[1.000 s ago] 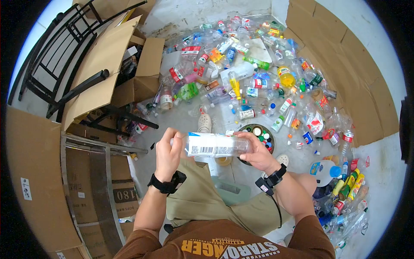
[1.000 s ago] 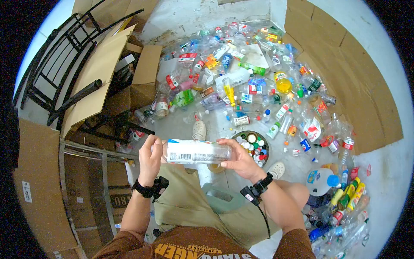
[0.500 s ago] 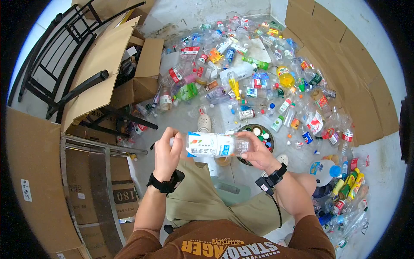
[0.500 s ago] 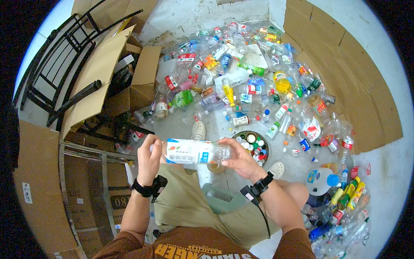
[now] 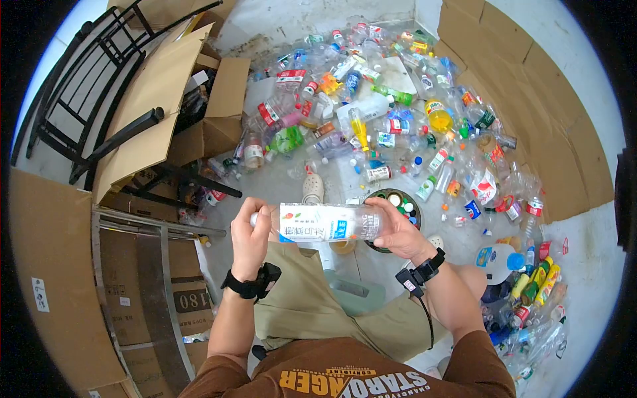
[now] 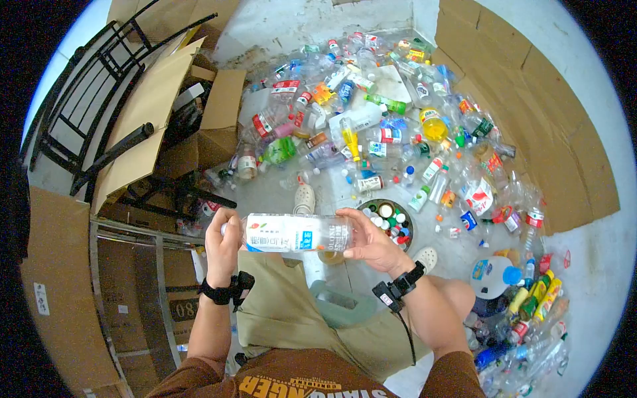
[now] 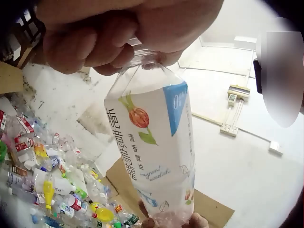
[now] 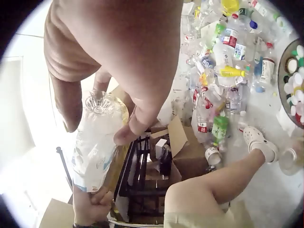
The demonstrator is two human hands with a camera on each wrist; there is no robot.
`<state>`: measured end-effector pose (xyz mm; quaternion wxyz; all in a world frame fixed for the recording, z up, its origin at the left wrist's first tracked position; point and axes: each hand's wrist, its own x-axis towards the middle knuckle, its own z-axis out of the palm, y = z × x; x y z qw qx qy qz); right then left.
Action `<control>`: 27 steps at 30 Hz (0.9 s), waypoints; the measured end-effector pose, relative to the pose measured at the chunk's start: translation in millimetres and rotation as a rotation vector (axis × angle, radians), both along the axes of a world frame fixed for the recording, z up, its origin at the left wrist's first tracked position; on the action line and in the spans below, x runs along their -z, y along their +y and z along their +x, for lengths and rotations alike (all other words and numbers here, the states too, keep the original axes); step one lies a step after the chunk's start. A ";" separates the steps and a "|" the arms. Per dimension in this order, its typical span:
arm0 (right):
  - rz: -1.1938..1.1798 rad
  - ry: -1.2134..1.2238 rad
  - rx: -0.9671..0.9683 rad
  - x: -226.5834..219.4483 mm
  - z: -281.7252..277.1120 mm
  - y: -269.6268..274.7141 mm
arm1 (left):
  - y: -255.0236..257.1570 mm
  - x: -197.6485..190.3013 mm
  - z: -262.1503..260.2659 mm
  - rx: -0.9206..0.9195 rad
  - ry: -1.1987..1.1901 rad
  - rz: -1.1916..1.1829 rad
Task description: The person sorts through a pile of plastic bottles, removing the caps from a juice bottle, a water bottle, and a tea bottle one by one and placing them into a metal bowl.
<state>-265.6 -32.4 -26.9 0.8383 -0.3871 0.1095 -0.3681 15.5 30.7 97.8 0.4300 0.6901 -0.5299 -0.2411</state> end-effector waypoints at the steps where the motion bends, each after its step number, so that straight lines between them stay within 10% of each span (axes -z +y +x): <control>1: -0.086 0.036 0.036 -0.5 1.4 -0.8 | 0.4 3.3 3.0 0.001 0.012 0.007; 10: 0.352 -0.023 -0.395 24.1 -7.9 -8.7 | 4.7 -14.5 -10.2 0.175 -0.246 -0.158; 19: -0.035 0.125 0.114 -2.5 4.6 4.7 | -0.2 -9.2 -15.7 0.034 -0.136 -0.074; 27: 0.167 0.111 -0.184 15.0 -9.4 1.6 | 2.7 -9.1 -15.7 0.076 -0.125 -0.057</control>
